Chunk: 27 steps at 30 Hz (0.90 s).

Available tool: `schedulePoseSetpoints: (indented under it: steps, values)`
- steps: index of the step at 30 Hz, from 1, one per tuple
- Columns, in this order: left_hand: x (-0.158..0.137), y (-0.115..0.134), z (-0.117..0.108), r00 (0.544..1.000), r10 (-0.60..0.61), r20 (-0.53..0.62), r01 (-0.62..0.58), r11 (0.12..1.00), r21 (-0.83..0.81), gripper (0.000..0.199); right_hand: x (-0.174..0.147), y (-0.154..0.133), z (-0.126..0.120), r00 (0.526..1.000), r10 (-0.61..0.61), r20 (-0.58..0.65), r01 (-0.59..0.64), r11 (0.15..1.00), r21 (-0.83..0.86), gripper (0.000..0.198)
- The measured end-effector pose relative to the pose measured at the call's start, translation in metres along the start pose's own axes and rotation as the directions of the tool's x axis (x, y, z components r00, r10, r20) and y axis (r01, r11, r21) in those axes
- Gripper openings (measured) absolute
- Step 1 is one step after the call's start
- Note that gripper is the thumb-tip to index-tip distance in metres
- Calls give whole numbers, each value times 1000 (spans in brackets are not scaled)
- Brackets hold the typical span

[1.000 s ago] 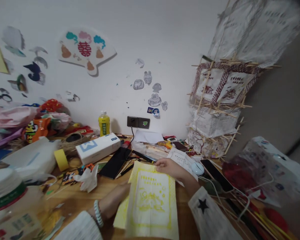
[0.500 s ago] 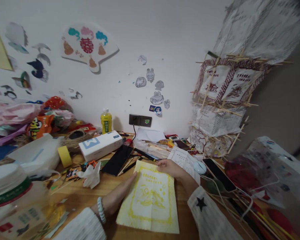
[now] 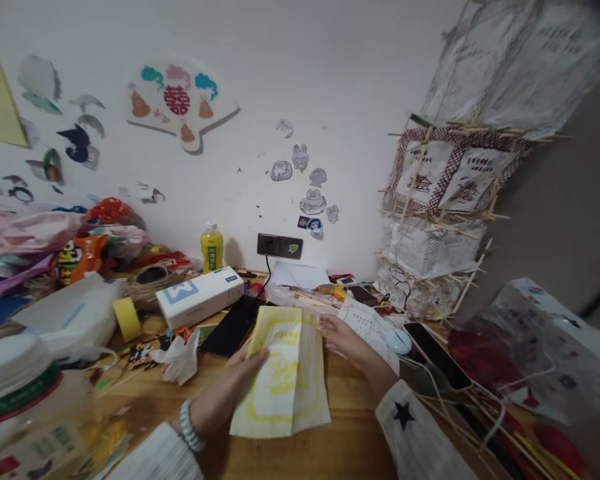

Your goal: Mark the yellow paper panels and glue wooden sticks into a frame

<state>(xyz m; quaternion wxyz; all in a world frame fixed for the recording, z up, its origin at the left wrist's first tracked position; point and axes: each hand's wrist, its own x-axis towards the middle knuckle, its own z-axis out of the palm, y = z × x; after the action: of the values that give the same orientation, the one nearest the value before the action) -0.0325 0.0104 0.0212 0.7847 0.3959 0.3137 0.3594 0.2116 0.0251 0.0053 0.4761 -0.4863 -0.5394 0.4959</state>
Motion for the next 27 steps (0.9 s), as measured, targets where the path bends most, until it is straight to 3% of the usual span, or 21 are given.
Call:
schedulePoseSetpoints:
  steps: [4,7,9,11,14,17,23,27]
  values:
    - [-4,9,-2,996,71,-57,-77,992,-104,69,-9,2,20,972,37,233,-99,961,257,44]
    - [-3,11,-2,994,85,-66,-91,992,-92,65,-9,5,37,960,-15,280,-78,946,316,46]
    - [0,11,-3,988,117,-98,-124,990,-71,63,-6,7,43,978,-86,188,12,931,365,50]
    - [5,11,-6,967,191,-166,-201,979,-40,62,-1,9,45,990,-140,13,126,923,364,47]
    - [14,9,-14,935,280,-218,-280,960,31,66,5,8,42,965,-207,-163,250,911,327,43]
    - [19,6,-22,945,265,-192,-258,964,58,67,4,5,38,952,-248,-180,295,903,314,45]
    - [23,-1,-29,961,253,-108,-237,961,143,57,-2,5,37,965,-251,-73,262,927,269,41]
    - [26,-1,-34,928,347,-134,-301,912,277,54,1,7,43,952,-229,-203,265,948,175,45]
